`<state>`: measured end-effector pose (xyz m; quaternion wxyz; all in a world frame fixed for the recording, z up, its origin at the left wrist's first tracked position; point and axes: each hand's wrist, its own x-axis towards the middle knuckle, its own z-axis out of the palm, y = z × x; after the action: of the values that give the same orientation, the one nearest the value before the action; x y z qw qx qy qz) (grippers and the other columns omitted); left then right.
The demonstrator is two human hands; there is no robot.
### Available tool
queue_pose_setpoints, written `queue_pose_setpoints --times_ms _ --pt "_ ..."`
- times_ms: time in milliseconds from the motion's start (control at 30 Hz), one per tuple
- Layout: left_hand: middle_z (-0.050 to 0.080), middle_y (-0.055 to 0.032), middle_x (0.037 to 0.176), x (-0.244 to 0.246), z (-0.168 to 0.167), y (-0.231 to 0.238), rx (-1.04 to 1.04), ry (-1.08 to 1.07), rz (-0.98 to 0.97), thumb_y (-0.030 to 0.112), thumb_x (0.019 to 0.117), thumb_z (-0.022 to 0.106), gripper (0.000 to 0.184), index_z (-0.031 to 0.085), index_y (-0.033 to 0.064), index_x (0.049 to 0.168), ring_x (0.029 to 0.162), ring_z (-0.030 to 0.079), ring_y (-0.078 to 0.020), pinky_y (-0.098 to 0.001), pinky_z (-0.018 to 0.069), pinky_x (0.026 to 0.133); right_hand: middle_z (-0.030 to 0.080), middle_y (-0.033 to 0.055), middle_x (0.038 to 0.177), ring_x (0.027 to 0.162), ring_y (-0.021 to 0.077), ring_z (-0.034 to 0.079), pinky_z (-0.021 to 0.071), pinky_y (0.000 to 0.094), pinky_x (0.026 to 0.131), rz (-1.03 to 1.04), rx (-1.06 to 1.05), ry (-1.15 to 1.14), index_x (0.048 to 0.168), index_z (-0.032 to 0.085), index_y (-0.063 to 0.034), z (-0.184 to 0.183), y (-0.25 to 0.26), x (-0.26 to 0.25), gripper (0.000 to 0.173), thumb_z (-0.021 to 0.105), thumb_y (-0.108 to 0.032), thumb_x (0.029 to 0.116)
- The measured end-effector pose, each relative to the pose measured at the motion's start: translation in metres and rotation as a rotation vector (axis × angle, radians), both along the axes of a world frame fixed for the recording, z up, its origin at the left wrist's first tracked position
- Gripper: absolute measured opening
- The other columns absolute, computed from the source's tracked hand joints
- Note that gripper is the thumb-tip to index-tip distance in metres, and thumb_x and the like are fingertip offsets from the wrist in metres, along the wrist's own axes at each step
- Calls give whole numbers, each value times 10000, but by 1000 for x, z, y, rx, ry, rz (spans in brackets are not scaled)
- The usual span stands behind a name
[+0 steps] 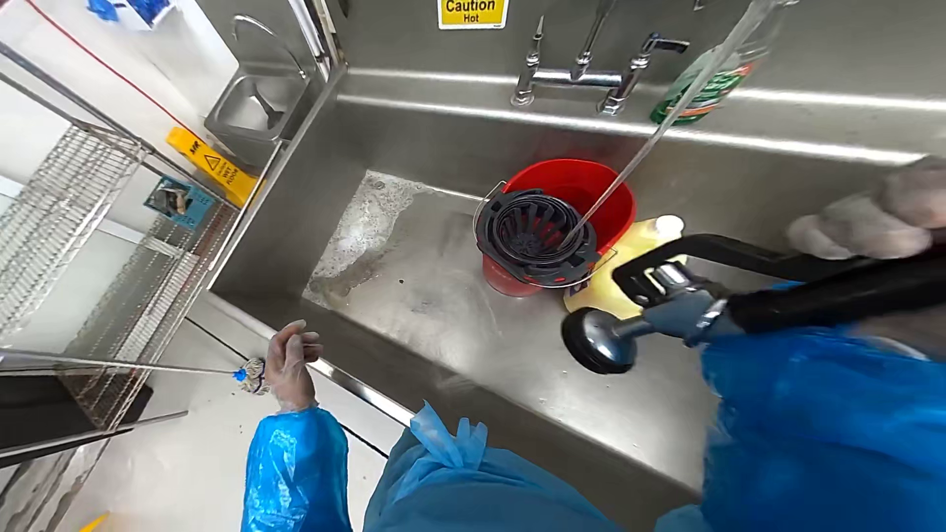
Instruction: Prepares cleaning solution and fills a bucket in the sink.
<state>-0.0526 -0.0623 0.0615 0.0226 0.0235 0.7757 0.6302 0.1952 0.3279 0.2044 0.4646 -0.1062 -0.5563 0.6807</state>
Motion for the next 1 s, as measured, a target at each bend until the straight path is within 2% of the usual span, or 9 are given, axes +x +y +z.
queue_pose_setpoints --times_ms 67,133,200,367,467,600,800,1000 --pt "738 -1 849 -3 6 -4 6 1 16 93 1069 417 257 601 11 1228 645 688 -56 -200 574 612 602 -120 717 580 11 572 517 156 561 40 25 -14 972 613 -221 4 -12 -26 396 265 -333 1126" --pt "740 1 839 -6 10 -12 16 4 51 80 1069 412 250 584 7 1236 637 689 -60 -203 575 612 645 -135 766 605 9 597 522 161 557 70 49 -4 1019 637 -236 5 -23 -50 366 299 -327 1126" --pt "733 -1 829 -10 14 -21 29 30 99 66 1060 408 251 555 -14 1247 620 684 -62 -205 580 610 651 -128 770 602 19 599 526 172 554 66 57 29 1013 638 -224 9 -36 -76 318 344 -293 1112" --pt "713 -24 804 -18 24 -47 88 -10 214 28 1063 389 269 490 -33 1304 591 670 -71 -211 573 577 634 -100 720 586 42 617 558 186 559 77 33 116 961 617 -195 26 -66 -134 364 289 -240 1114" --pt "716 -32 799 -20 24 -59 80 -19 215 22 1058 389 276 497 -36 1305 588 671 -75 -211 571 573 634 -68 694 560 65 622 567 205 533 57 10 198 936 602 -157 33 -73 -169 367 280 -192 1109" --pt "720 -58 809 -25 21 -75 62 -49 202 35 1060 393 290 494 -35 1322 591 679 -98 -228 575 563 608 -64 658 556 77 616 564 224 553 65 -40 226 932 558 -155 42 -83 -213 358 251 -181 1115" --pt "716 -67 802 -34 20 -91 91 -87 250 31 1069 402 275 494 -34 1319 581 674 -108 -230 569 556 573 -7 594 511 127 612 569 261 521 46 -184 314 888 469 -120 56 -104 -267 264 312 -87 1097" --pt "705 -90 794 -35 22 -95 55 -95 250 39 1069 410 287 490 -42 1333 573 665 -116 -230 558 546 567 22 576 502 142 621 586 268 518 41 -271 367 857 473 -88 70 -118 -295 259 367 -58 1091"
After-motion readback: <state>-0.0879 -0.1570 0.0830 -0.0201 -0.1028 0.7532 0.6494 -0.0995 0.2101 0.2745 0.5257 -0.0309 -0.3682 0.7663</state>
